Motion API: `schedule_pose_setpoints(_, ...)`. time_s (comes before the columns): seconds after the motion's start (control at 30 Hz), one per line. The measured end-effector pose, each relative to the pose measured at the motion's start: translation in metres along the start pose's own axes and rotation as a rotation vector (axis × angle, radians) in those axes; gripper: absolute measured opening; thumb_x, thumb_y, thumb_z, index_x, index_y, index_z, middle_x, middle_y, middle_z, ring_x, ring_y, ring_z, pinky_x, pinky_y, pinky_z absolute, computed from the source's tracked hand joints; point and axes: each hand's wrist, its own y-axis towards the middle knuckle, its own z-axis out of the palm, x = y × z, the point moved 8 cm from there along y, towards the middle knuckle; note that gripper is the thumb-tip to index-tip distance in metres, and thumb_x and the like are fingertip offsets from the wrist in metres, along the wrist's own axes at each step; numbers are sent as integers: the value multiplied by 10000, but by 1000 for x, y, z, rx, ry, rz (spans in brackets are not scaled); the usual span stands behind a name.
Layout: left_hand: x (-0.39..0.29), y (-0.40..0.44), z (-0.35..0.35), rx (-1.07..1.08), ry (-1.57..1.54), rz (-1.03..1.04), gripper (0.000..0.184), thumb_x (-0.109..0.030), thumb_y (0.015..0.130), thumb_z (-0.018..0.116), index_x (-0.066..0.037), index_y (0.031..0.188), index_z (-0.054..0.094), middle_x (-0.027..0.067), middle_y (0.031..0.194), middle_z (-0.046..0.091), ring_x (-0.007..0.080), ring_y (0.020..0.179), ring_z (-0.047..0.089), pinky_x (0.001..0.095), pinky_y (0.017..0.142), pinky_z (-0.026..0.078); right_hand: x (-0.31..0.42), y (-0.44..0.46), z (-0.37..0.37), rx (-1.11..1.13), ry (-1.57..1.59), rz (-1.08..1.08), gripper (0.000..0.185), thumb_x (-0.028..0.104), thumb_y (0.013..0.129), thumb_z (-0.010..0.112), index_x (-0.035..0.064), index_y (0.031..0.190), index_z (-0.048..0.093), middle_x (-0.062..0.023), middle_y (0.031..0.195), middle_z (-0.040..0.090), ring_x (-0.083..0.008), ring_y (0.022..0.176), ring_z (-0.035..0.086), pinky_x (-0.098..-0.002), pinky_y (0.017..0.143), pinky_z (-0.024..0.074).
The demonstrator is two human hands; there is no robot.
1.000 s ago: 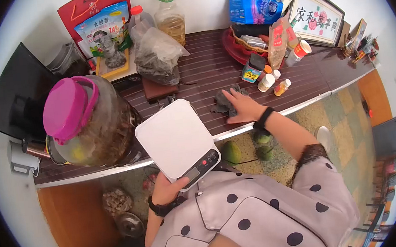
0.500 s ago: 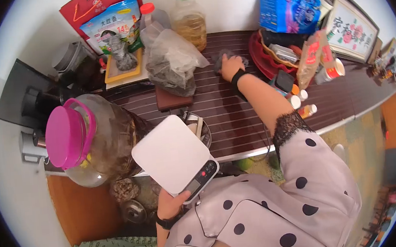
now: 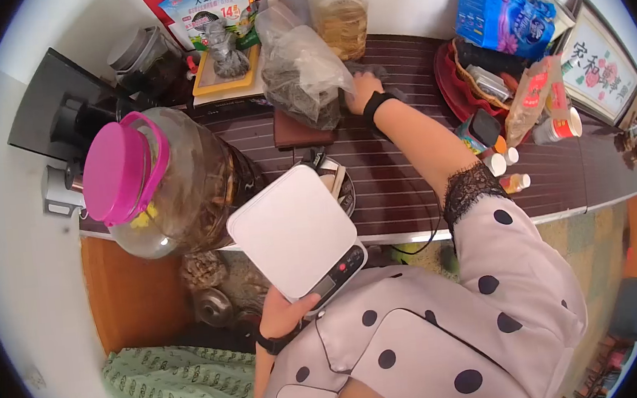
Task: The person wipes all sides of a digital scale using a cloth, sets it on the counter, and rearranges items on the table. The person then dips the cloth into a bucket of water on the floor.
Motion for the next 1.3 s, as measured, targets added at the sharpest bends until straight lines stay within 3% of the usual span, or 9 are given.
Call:
schedule_pose_setpoints(0.13, -3, -2, 4, 85, 103, 42, 598, -64, 767, 733, 27, 1293, 462, 77, 1232, 562, 180, 1128, 517, 340, 967, 401, 15, -55, -1, -65, -76, -174, 393, 192, 935, 466, 183, 1324, 521, -119, 1282, 506, -334, 1115, 491, -459, 825, 477)
schedule_pose_setpoints(0.43, 5, 7, 9, 224, -62, 64, 522, -32, 787, 700, 24, 1262, 492, 81, 1211, 577, 175, 1102, 536, 329, 957, 420, 36, -218, 19, -175, -166, -400, 553, 150, 782, 604, 223, 1322, 513, -132, 1350, 466, -316, 1072, 522, -433, 825, 485)
schedule_pose_setpoints(0.57, -2, 13, 17, 282, -102, 52, 524, -17, 797, 673, 38, 1276, 470, 94, 1214, 575, 187, 1090, 551, 328, 948, 434, 24, -289, 28, -213, -60, -446, 484, 148, 819, 561, 256, 1291, 550, -92, 1398, 440, -334, 1196, 459, -475, 922, 416)
schedule_pose_setpoints(0.83, -6, 27, 43, 450, -229, -27, 542, 0, 797, 655, 36, 1295, 442, 138, 1218, 575, 247, 1087, 588, 379, 917, 496, -74, -349, 34, -140, -84, -136, 666, 55, 740, 624, 294, 1343, 474, -52, 1474, 368, -329, 1296, 407, -514, 974, 386)
schedule_pose_setpoints(0.97, -5, 31, 50, 531, -334, -44, 604, -92, 842, 669, 18, 1351, 363, 209, 1288, 511, 357, 1127, 570, 536, 901, 519, -111, -340, 41, -112, -66, 82, 685, 79, 756, 668, 287, 1369, 445, -61, 1491, 346, -336, 1309, 390, -504, 989, 378)
schedule_pose_setpoints(1.1, -10, 33, 50, 464, -422, -55, 575, -101, 869, 636, -13, 1367, 362, 197, 1306, 504, 360, 1154, 553, 546, 922, 505, -85, -342, 14, -216, -131, 71, 691, 107, 743, 693, 236, 1375, 444, -149, 1467, 351, -357, 1296, 395, -489, 978, 395)
schedule_pose_setpoints(1.17, -14, 34, 53, 473, -449, -45, 578, -103, 870, 636, -8, 1368, 358, 196, 1314, 497, 352, 1164, 547, 544, 925, 504, -56, -341, -15, -331, -35, -65, 634, 170, 813, 675, 167, 1394, 423, -185, 1376, 449, -343, 1201, 505, -465, 912, 454)
schedule_pose_setpoints(1.23, -18, 37, 55, 476, -448, -35, 574, -107, 874, 635, -11, 1369, 360, 191, 1320, 493, 342, 1170, 546, 530, 921, 511, -37, -332, -10, -21, 1179, -52, 596, 287, 903, 626, 91, 1411, 384, -159, 1247, 556, -299, 1042, 618, -406, 827, 524)
schedule_pose_setpoints(1.3, -26, 39, 63, 477, -466, -33, 576, -114, 870, 645, -16, 1366, 370, 189, 1321, 493, 336, 1163, 553, 514, 913, 522, 4, -339, 0, 441, 1863, 3, 593, 364, 958, 546, 37, 1413, 353, -132, 1161, 602, -251, 902, 669, -346, 749, 564)
